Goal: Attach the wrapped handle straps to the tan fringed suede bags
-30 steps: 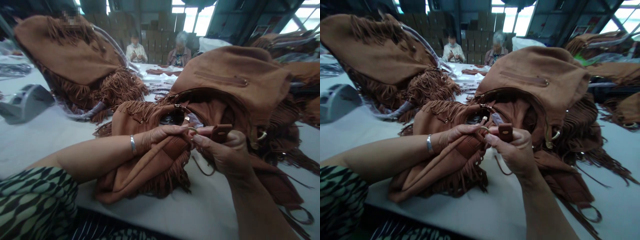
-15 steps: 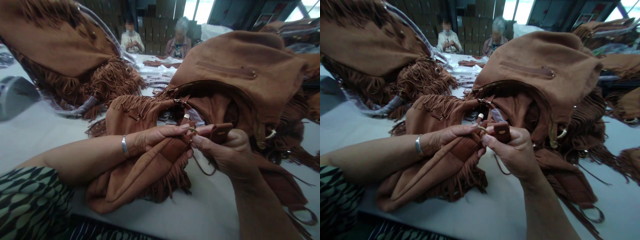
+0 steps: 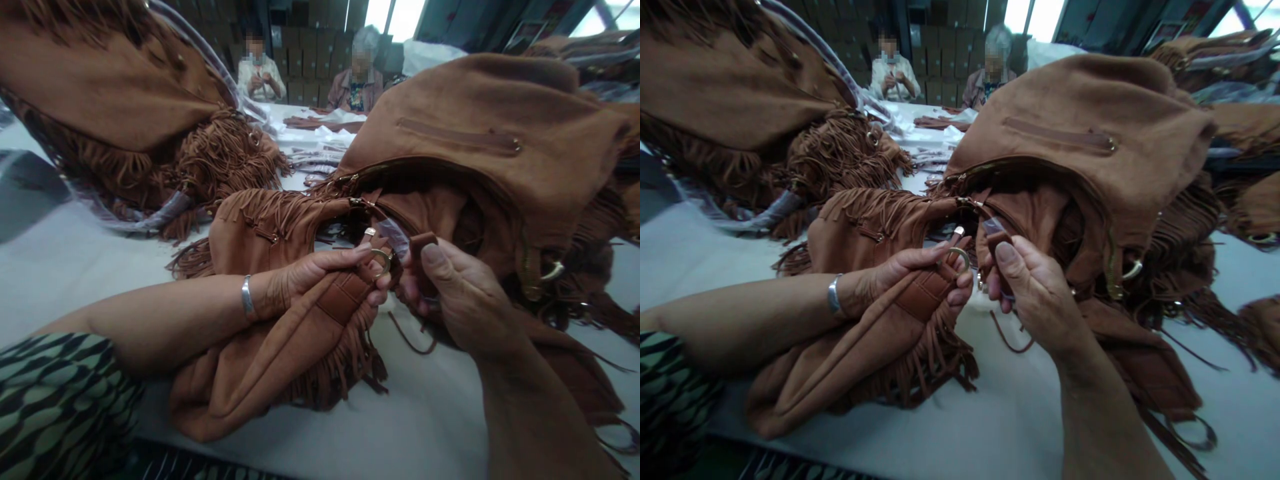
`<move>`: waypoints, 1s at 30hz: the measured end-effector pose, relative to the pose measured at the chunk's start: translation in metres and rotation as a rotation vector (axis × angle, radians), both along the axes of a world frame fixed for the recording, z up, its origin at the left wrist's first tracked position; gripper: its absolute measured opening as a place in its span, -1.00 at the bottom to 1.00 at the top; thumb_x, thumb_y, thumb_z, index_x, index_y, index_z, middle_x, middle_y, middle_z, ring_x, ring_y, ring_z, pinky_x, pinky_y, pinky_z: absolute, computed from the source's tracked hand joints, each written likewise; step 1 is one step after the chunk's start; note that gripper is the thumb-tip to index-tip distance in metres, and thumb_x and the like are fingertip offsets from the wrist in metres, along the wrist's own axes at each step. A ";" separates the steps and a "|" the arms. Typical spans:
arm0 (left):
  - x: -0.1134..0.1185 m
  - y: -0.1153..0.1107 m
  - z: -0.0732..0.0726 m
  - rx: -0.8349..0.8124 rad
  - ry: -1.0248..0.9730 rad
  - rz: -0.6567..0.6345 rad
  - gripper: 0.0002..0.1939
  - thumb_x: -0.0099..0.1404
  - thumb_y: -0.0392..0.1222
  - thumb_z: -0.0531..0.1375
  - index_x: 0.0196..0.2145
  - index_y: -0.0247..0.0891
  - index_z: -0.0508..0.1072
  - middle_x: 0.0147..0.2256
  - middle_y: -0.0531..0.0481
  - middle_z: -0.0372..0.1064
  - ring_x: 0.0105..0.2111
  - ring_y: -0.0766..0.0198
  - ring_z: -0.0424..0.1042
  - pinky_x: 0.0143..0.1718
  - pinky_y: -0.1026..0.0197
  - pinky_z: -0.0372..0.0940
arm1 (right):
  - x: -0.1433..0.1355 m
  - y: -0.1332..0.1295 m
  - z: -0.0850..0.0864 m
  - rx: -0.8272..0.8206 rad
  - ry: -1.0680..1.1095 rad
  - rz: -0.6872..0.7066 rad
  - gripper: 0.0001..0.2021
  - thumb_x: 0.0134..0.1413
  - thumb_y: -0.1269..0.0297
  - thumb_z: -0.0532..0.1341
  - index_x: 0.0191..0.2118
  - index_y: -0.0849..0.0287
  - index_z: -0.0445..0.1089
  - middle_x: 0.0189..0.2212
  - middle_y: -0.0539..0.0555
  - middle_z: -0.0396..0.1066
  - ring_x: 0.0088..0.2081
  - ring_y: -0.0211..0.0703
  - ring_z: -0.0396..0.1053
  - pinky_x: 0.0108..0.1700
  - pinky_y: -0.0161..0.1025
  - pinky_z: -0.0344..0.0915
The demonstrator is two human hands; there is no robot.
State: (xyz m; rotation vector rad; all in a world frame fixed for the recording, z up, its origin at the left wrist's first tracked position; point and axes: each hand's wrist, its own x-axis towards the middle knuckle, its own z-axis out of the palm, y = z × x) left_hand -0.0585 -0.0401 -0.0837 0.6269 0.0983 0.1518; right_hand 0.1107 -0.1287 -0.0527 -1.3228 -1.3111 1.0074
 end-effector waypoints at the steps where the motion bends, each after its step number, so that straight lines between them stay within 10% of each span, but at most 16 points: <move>1: 0.000 0.001 0.000 0.001 0.005 -0.013 -0.64 0.14 0.03 0.25 -0.34 -0.39 0.40 -0.43 -0.05 0.33 -0.39 0.28 0.34 -0.31 0.25 0.26 | -0.001 0.000 0.000 -0.001 0.014 -0.021 -0.66 0.21 -0.04 0.09 -0.33 0.16 0.31 -0.64 -0.07 0.29 -0.67 -0.39 0.17 -0.66 -0.45 0.09; 30: -0.004 0.000 0.040 0.112 0.325 0.074 -0.87 0.05 -0.26 0.05 -0.53 -0.37 0.35 -0.59 -0.10 0.38 -0.56 0.28 0.38 -0.47 0.29 0.28 | 0.006 -0.007 0.007 0.035 -0.221 0.017 -0.70 0.11 0.01 0.22 -0.25 0.17 0.42 -0.65 -0.03 0.29 -0.68 -0.31 0.18 -0.70 -0.38 0.07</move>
